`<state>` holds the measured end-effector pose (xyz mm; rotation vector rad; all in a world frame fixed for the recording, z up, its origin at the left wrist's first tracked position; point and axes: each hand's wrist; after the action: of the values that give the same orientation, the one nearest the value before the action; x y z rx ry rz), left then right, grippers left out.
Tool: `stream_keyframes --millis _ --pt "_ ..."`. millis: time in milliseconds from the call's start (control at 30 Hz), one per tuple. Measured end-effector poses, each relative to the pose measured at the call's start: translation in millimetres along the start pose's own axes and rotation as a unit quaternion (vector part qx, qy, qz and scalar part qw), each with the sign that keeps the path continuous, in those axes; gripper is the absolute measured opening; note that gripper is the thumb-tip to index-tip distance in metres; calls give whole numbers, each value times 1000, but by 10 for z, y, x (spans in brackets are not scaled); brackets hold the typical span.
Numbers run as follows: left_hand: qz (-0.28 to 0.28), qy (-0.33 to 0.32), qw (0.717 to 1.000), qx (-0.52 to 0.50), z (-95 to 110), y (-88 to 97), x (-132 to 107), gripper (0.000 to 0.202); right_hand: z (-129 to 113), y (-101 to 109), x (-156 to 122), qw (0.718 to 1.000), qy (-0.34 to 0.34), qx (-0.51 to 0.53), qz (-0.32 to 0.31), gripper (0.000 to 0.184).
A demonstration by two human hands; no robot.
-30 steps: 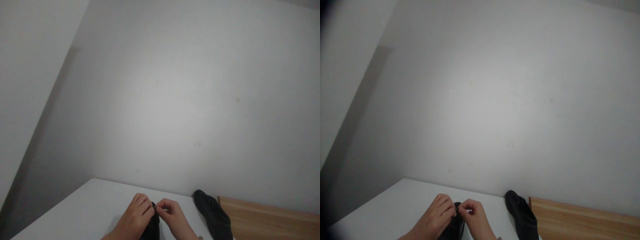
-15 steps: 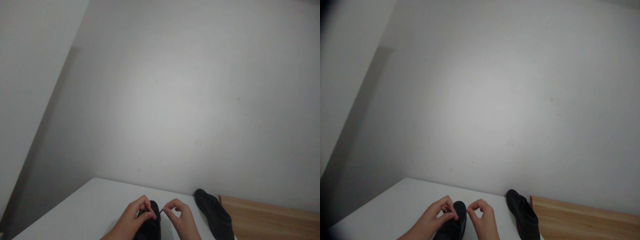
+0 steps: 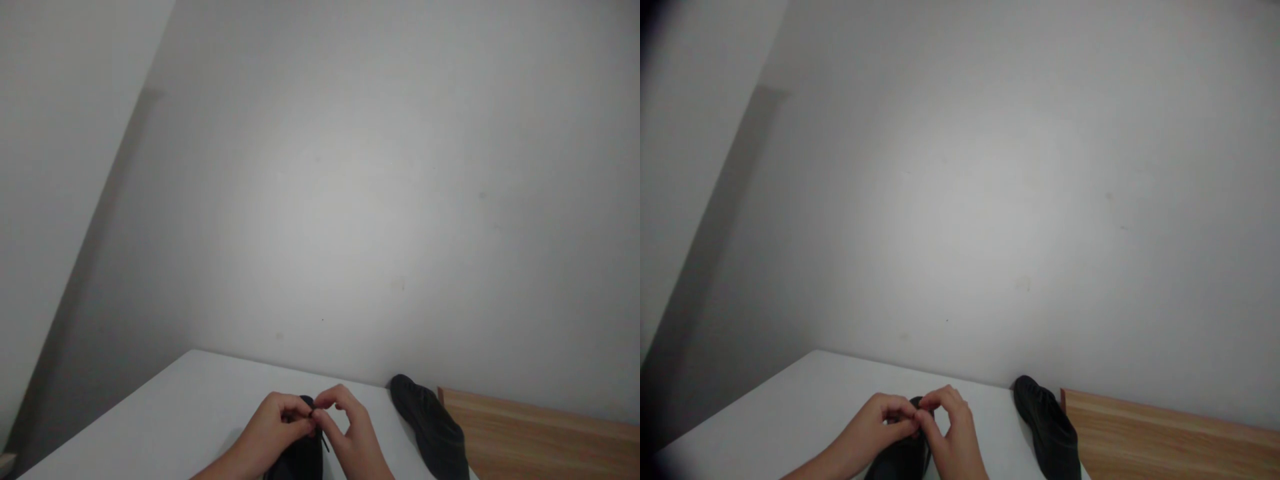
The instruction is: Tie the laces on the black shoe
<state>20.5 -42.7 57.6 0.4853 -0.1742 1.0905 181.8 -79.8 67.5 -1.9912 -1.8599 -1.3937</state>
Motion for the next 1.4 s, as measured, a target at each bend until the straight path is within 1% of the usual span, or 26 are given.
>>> stream_keyframes --millis 67,100,167,233,300,433,533,600,667,733,833,933,1067,1167,1233,1267,1333,1400 --pt "2 6 1000 -21 -25 6 13 22 41 12 -25 999 -35 16 -23 14" --pt "5 7 1000 -23 -32 7 16 22 72 18 -42 998 -43 13 -35 13" --pt "13 10 1000 -14 -29 5 14 18 147 26 -81 998 -33 -14 -47 6" --pt "21 19 999 -14 -10 -4 4 13 226 31 -120 997 6 -61 -54 8" --pt "24 36 998 -38 7 -18 -6 9 287 37 -151 989 60 -111 -74 11" --pt "27 66 995 -72 -23 -64 -5 6 308 60 -165 969 142 -175 -97 21" --pt "25 59 996 -68 -86 -99 7 10 258 76 -154 960 174 -194 -107 23" --pt "31 31 999 -19 -108 -110 6 12 228 74 -155 962 179 -180 -105 20" --pt "52 -21 996 74 -102 -108 -10 12 222 54 -167 974 160 -137 -82 15" --pt "64 -82 981 165 -77 -97 -35 15 240 13 -179 987 126 -77 -55 15" --pt "61 -158 957 237 -40 -85 -63 22 277 -70 -175 995 82 -2 -50 19" --pt "56 -205 932 292 -3 -92 -68 27 264 -130 -137 998 44 31 -45 17" --pt "37 -235 908 345 33 -117 -56 28 208 -130 -58 995 -30 81 -43 26" --pt "37 -249 890 380 15 -125 -43 26 228 -116 -6 982 -74 159 -66 34" --pt "43 -247 883 396 -11 -120 -35 26 272 -118 16 972 -92 201 -79 37" --pt "48 -243 883 399 -23 -113 -32 27 295 -122 21 971 -95 207 -79 38" --pt "56 -236 884 399 -35 -87 -34 26 334 -133 23 977 -86 183 -63 35" --pt "62 -236 886 394 -31 -48 -51 22 353 -139 17 987 -72 135 -40 26"
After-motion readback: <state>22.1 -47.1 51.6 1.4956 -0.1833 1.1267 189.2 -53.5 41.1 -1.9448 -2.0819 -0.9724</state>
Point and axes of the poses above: each hand's wrist, its own x-axis towards the middle knuckle, its own y-axis out of the back of the hand, z = x × y, and after that the axes turned 4 degrees about x, right-handed
